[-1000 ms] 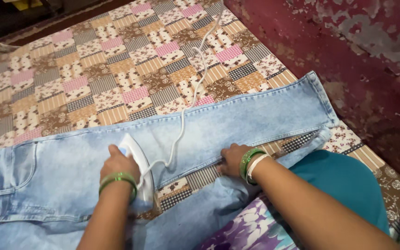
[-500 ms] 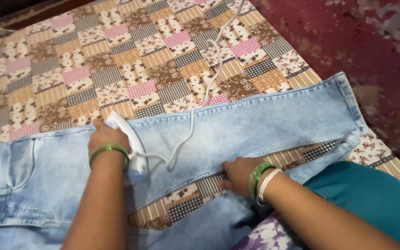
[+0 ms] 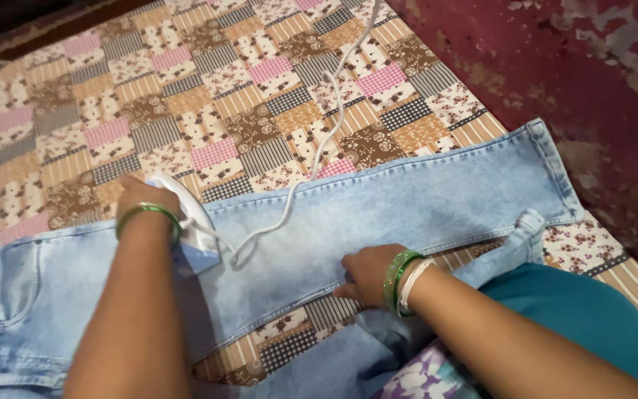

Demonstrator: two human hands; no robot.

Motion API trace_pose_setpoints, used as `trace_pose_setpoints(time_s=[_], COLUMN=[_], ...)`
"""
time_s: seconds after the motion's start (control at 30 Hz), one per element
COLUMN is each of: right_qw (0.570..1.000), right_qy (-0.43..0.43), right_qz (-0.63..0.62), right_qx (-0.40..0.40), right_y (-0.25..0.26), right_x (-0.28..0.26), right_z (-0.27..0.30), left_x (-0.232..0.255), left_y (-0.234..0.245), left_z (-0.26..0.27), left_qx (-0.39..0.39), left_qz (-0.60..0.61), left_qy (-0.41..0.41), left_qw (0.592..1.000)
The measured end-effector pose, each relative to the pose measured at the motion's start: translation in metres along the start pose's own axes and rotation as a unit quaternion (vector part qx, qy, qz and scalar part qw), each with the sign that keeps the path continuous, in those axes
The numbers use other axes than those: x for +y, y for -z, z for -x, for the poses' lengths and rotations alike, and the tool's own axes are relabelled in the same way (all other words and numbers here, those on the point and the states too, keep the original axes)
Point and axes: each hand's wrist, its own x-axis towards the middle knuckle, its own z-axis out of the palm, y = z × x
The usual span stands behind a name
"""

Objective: The person irons a pair of light blue jeans laid out on a patterned table. They repeatedly smooth the fabric with their hands and move a white iron across the waistband, pockets, and legs to remove wrinkles.

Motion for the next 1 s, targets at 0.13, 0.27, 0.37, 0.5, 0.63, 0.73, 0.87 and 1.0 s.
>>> trace_pose_setpoints(time_s=[0.13, 0.27, 0.37, 0.5, 0.63, 0.73, 0.87, 1.0], right_qw=[1.000, 0.999, 0.998, 0.996, 0.994, 0.993, 0.995, 0.993], right_qy=[-0.024, -0.028, -0.034, -0.049, -0.061, -0.051, -0.031, -0.039], right_qz=[0.001, -0.001, -0.004, -0.017, -0.033, -0.040, -0.051, -0.082], right_qx=[0.003, 0.025, 0.050, 0.067, 0.087, 0.097, 0.083, 0.078], right_y=[0.003, 0.006, 0.005, 0.011, 0.020, 0.025, 0.028, 0.036], right_x=[0.001, 0.003, 0.007, 0.019, 0.024, 0.027, 0.034, 0.050], right_z=[0.009, 0.024, 0.040, 0.059, 0.070, 0.067, 0.057, 0.044], left_x=[-0.011, -0.023, -0.034, -0.024, 0.001, 0.024, 0.050, 0.067], left_y=[-0.015, -0.036, -0.061, -0.080, -0.080, -0.078, -0.069, -0.063], left_z=[0.038, 0.091, 0.137, 0.181, 0.176, 0.152, 0.110, 0.069], left_qx=[0.022, -0.033, -0.025, -0.061, -0.011, 0.007, 0.006, 0.021], left_qz=[-0.013, -0.021, -0.018, 0.007, 0.042, 0.040, 0.031, 0.006], left_qy=[-0.031, -0.028, -0.104, -0.102, -0.126, -0.125, -0.106, -0.116], left_qw=[0.999, 0.999, 0.994, 0.993, 0.991, 0.991, 0.994, 0.993])
